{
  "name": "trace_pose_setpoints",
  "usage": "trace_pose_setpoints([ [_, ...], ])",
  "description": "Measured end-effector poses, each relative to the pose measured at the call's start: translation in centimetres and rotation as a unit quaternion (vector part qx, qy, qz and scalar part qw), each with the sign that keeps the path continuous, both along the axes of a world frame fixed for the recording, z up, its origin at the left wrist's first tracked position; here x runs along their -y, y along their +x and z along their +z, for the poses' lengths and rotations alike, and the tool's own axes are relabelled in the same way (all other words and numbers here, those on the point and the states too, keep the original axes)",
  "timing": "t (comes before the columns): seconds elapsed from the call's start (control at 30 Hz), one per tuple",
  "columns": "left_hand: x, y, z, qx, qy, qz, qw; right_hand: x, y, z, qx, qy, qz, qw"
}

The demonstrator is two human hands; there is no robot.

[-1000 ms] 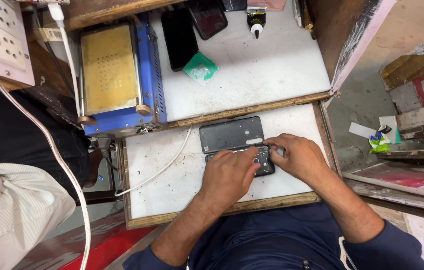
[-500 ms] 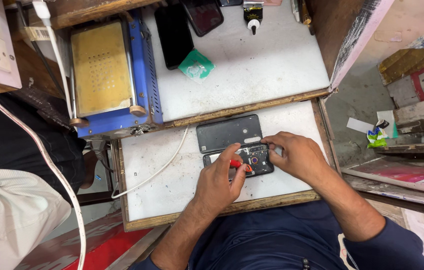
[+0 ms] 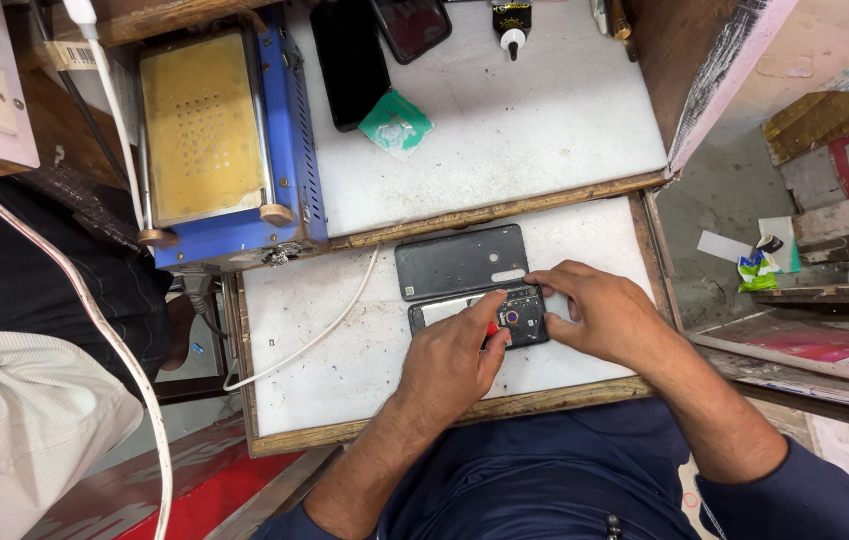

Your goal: The person cleans the back of a smartphone with a green cloth, then uses a red-handled tool to apply adhesive along the edges of the phone's back cover. The person repeatedly applies adhesive to different sections of the phone's perimeter while holding the device steady.

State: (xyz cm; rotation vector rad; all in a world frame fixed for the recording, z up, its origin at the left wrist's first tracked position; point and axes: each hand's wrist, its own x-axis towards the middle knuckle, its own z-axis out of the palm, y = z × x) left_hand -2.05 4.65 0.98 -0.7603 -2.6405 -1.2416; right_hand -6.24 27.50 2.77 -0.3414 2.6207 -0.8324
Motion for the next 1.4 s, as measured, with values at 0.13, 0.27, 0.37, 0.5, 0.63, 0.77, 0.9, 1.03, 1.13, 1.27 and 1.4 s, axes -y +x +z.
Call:
trace_pose_setpoints([
  [0.13,-0.3,0.1,1.0,-0.008,0.001,-0.032,0.999,0.4,0.0,-0.4,0.010,0.036,-0.032,0.999],
  [0.27,-0.6,0.1,2.2,-0.043,-0.002,-0.101,0.994,0.0,-0.1,-0.2,0.008,0.007,-0.013,1.000],
  [0.37,-1.0,-0.6,2.8,0.050,-0.079,-0.041,0.995,-0.4,-0.2,-0.1,-0.011,-0.021,0.021,0.999],
  [0.5,-1.0,-1.1,3.5,0.010,-0.076,-0.069,0.995,-0.1,0.1,-0.5,-0.031,0.002,-0.012,0.999],
  [0.63,-1.1,-1.2,3.8,0.064,-0.160,-0.060,0.983,0.1,0.3,-1.1,-0.030,0.024,-0.025,0.999],
  [0.77,-0.8,-1.2,3.5,-0.032,-0.025,-0.089,0.995,0.1,0.2,-0.9,-0.055,0.013,-0.027,0.998],
  [0.9,-0.5,-0.9,2.5,-0.043,-0.070,-0.006,0.997,-0.6,0.3,0.0,-0.022,-0.040,0.011,0.999],
  [1.03,0.2,-1.5,0.9,0.020,-0.034,0.066,0.997,0.0,0.2,-0.3,-0.009,0.009,-0.013,1.000],
  [1.13,1.5,-1.5,0.1,0.084,0.022,0.114,0.990,0.6,-0.1,-0.9,0.007,0.057,-0.041,0.998],
  [1.27,3.0,-2.1,-0.2,0.042,0.078,0.134,0.987,0.2,-0.5,-0.7,-0.006,0.010,-0.026,1.000],
  [1.4,3.4,-3.9,0.1,0.064,0.098,0.155,0.981,-0.3,-0.6,-0.3,-0.040,-0.043,0.010,0.998],
])
